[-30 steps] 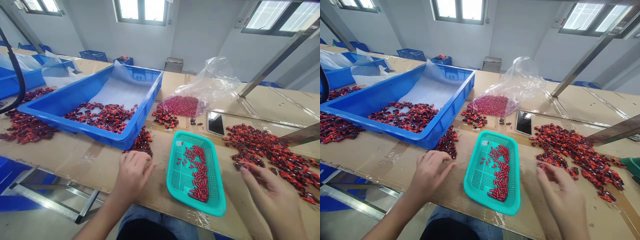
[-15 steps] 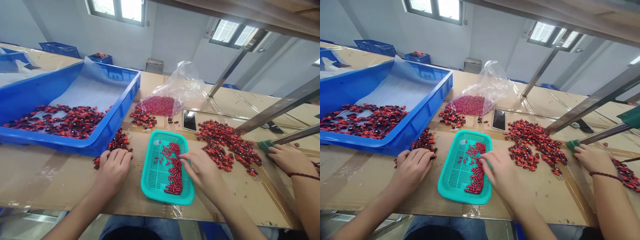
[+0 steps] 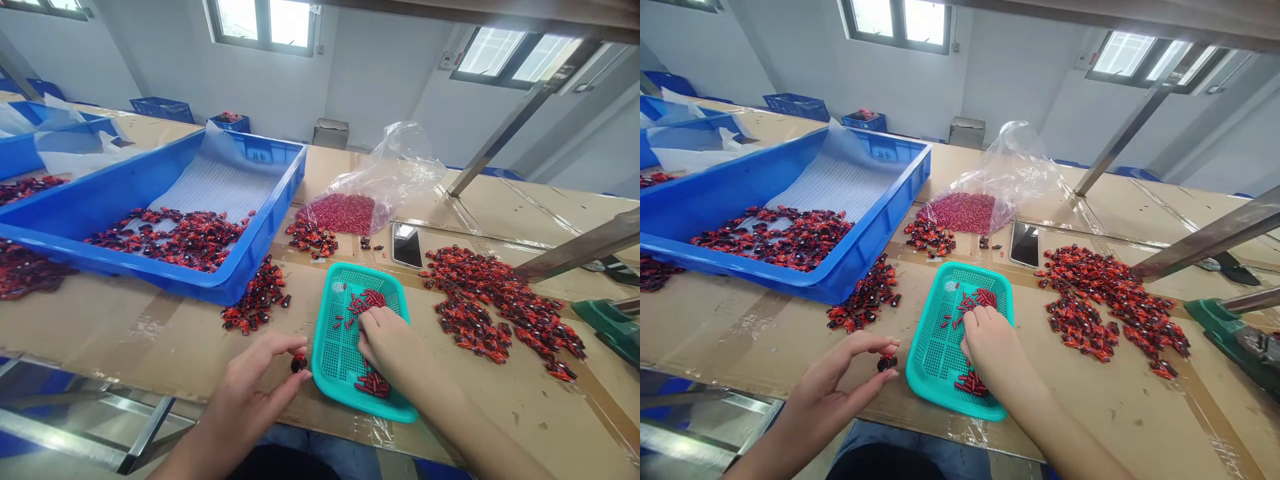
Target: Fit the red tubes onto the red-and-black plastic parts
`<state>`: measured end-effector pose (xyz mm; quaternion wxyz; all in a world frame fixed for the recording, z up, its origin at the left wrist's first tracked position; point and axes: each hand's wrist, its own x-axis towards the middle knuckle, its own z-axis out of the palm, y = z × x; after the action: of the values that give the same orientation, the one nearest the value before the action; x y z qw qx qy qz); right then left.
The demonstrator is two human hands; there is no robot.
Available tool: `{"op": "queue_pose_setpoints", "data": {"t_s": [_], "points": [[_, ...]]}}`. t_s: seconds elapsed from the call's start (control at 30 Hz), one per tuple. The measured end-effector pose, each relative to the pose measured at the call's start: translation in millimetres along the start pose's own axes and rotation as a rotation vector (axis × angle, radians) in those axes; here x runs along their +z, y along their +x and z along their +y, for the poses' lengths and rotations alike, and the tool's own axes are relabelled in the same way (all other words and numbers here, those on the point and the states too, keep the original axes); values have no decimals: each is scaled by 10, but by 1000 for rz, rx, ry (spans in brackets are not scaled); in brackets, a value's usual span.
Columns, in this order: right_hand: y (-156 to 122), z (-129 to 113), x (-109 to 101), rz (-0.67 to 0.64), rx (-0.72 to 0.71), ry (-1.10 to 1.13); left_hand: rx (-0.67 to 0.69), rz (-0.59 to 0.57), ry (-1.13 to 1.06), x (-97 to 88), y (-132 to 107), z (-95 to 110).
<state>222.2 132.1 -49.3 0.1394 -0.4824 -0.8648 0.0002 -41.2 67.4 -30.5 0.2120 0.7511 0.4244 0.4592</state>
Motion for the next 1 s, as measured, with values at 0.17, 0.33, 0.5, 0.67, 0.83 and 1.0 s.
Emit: {"op": "queue_pose_setpoints", "data": {"t_s": [0.17,0.33,0.5,0.67,0.83,1.0], "points": [[-156,-280,-367,31,28,360,-20,24,-96,-15,-81,132],[-309,-575,-626,139,4,865,19,26,-143,-25,-46,247],[-298,-662,-676,196,-190,863,10,21,-217,-2,-92,325],[-257,-728,-687,244,-238,788,8,8,-222,0,-135,379],[-261,-765,-633,281,-272,650,74,-17,-92,-1,-126,417],[-239,-762,-637,167,-111,787,121,67,-83,47,-189,485]]}}
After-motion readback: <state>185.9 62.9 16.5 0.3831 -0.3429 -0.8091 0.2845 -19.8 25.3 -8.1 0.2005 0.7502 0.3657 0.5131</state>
